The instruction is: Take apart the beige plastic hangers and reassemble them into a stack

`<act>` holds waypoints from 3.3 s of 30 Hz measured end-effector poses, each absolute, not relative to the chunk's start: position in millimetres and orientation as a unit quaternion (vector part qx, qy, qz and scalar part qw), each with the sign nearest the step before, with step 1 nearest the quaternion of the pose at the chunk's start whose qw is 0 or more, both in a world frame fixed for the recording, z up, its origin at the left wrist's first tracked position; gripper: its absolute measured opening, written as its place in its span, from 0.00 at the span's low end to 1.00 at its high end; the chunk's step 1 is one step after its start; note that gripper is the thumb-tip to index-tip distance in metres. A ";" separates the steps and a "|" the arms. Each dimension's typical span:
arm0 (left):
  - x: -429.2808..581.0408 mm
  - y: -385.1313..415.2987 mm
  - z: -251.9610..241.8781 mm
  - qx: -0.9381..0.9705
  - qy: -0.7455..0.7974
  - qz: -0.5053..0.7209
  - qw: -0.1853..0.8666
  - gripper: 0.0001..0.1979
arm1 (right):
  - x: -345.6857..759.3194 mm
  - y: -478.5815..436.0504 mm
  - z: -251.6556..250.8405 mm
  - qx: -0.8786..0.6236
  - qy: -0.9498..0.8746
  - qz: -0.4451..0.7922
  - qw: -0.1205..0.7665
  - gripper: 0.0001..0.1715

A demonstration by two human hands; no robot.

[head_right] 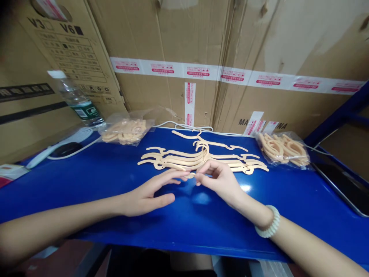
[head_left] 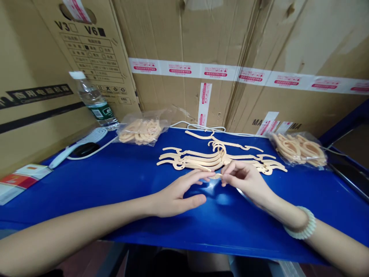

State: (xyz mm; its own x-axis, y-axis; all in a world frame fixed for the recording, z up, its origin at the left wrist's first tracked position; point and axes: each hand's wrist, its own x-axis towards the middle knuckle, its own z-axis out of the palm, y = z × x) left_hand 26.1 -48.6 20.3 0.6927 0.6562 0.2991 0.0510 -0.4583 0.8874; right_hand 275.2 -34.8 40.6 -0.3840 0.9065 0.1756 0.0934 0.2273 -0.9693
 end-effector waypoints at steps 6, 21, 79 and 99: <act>29.1 -44.1 11.7 0.672 0.317 0.449 0.496 0.06 | 288.7 -23.7 47.6 -0.373 -0.779 0.362 0.349 0.12; 22.6 -33.4 14.7 0.532 0.397 0.522 0.536 0.21 | 399.3 83.4 20.4 -0.508 -0.841 -0.049 0.183 0.26; 5.5 -8.0 29.8 0.408 0.312 0.570 0.641 0.19 | 419.1 42.9 89.8 -0.438 -0.828 0.105 0.334 0.27; 8.2 -16.8 35.7 0.312 0.307 0.513 0.738 0.08 | 413.5 35.3 92.3 -0.361 -0.846 0.047 0.388 0.05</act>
State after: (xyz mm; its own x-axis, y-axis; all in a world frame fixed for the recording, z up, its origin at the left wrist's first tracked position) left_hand 8.2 -16.8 35.7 0.2844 0.9494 -0.1335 -0.5659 0.2786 0.7760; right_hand 413.5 35.3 92.3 -0.4371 0.6480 0.6237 0.5754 0.7345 -0.3598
